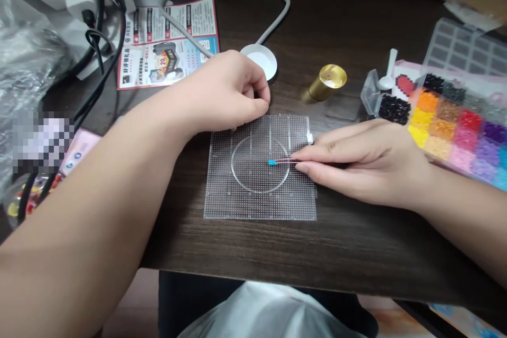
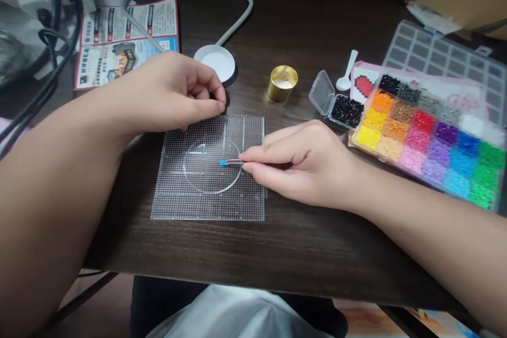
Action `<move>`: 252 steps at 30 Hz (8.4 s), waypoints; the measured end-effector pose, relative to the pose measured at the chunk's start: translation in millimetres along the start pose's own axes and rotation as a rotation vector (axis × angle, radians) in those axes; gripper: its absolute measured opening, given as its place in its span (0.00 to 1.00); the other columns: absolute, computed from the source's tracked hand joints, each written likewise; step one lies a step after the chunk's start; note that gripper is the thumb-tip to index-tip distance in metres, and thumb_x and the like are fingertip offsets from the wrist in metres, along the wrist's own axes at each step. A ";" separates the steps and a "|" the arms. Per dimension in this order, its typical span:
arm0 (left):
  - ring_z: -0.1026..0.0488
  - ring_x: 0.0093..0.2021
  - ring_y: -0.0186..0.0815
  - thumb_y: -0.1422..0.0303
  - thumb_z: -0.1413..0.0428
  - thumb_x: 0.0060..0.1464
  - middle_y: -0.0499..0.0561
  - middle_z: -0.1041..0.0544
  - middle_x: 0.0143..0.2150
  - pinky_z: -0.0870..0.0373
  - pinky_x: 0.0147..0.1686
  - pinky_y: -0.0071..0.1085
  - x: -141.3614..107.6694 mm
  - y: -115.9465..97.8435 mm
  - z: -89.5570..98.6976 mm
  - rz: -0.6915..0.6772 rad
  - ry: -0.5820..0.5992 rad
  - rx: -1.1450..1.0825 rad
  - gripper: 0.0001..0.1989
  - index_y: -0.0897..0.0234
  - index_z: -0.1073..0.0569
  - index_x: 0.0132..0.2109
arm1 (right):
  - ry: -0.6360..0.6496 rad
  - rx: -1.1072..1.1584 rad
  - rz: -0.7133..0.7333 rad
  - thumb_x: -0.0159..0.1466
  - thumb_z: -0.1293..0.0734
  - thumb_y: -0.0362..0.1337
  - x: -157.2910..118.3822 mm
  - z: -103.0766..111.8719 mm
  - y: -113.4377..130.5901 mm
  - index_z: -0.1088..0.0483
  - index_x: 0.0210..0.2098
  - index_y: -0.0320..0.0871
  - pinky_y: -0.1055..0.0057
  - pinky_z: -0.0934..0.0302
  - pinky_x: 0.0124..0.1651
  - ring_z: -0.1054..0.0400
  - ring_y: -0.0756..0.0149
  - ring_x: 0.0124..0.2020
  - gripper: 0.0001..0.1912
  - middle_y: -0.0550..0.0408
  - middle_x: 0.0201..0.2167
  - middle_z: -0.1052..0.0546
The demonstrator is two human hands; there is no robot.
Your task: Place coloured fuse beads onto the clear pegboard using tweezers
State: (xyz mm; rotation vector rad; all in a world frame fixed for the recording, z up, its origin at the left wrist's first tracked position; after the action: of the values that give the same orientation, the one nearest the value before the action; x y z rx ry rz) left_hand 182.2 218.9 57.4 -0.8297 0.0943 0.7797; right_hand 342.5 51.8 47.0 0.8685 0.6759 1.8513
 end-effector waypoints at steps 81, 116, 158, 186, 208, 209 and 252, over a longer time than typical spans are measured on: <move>0.32 0.25 0.31 0.70 0.36 0.51 0.45 0.28 0.25 0.36 0.29 0.31 1.3 -1.5 2.0 -0.047 -0.036 -0.048 0.05 0.61 0.20 0.38 | -1.070 -0.438 -0.652 0.69 0.17 0.45 -231.2 97.5 8.3 0.09 0.42 0.45 0.69 0.44 0.15 0.36 0.68 0.14 0.10 0.57 0.19 0.23; 0.28 0.30 0.30 0.66 0.35 0.59 0.49 0.21 0.29 0.32 0.38 0.30 1.3 -0.1 1.5 -0.025 0.045 -0.041 0.13 0.66 0.16 0.49 | -0.129 -0.146 -0.065 0.74 0.25 0.26 -16.1 -11.6 18.6 0.10 0.47 0.42 0.75 0.29 0.30 0.22 0.71 0.26 0.10 0.56 0.29 0.15; 0.15 0.40 0.39 0.67 0.38 0.60 0.48 0.23 0.29 0.24 0.46 0.32 7.4 3.9 -0.7 -0.003 -0.008 0.011 0.10 0.63 0.16 0.46 | -0.124 -0.171 -0.144 0.73 0.24 0.28 -16.0 -8.2 18.2 0.08 0.47 0.49 0.72 0.22 0.33 0.14 0.64 0.33 0.11 0.55 0.34 0.11; 0.29 0.26 0.32 0.68 0.34 0.52 0.49 0.24 0.26 0.30 0.32 0.32 7.2 3.9 0.8 -0.066 0.018 -0.081 0.06 0.61 0.17 0.40 | -0.322 -0.189 -0.244 0.69 0.21 0.29 -53.2 19.8 26.7 0.07 0.45 0.53 0.72 0.21 0.29 0.15 0.63 0.29 0.12 0.56 0.35 0.10; 0.27 0.31 0.35 0.67 0.35 0.49 0.52 0.22 0.33 0.30 0.33 0.33 -0.1 -2.7 2.8 -0.021 0.008 -0.075 0.10 0.62 0.18 0.41 | -0.803 -0.343 -0.850 0.58 0.12 0.34 -239.8 150.4 0.8 0.08 0.35 0.56 0.72 0.39 0.18 0.30 0.65 0.15 0.09 0.56 0.22 0.17; 0.27 0.31 0.35 0.68 0.35 0.49 0.52 0.22 0.33 0.30 0.33 0.34 -0.1 -2.8 2.9 -0.022 0.009 -0.074 0.10 0.62 0.18 0.41 | -0.832 -0.367 -0.841 0.58 0.13 0.34 -238.9 150.3 4.8 0.08 0.34 0.56 0.72 0.40 0.17 0.31 0.66 0.14 0.09 0.55 0.22 0.17; 0.30 0.25 0.29 0.72 0.26 0.57 0.45 0.26 0.25 0.36 0.31 0.30 5.8 6.5 0.2 -0.026 0.020 -0.214 0.08 0.63 0.16 0.42 | -0.109 0.037 -0.186 0.73 0.24 0.35 -8.7 -11.2 2.1 0.07 0.47 0.48 0.73 0.29 0.31 0.18 0.68 0.30 0.10 0.56 0.34 0.11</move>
State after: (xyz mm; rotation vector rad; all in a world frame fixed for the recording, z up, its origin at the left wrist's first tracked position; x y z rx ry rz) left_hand 182.0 225.2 51.3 -1.0394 0.0178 0.7659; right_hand 335.1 42.1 39.5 0.8930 0.6999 1.6187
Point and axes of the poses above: each hand's wrist, its own x-axis towards the middle knuckle, its own z-axis out of the back of the hand, y = z × x, the point moved 4 cm from there along x, towards the middle knuckle
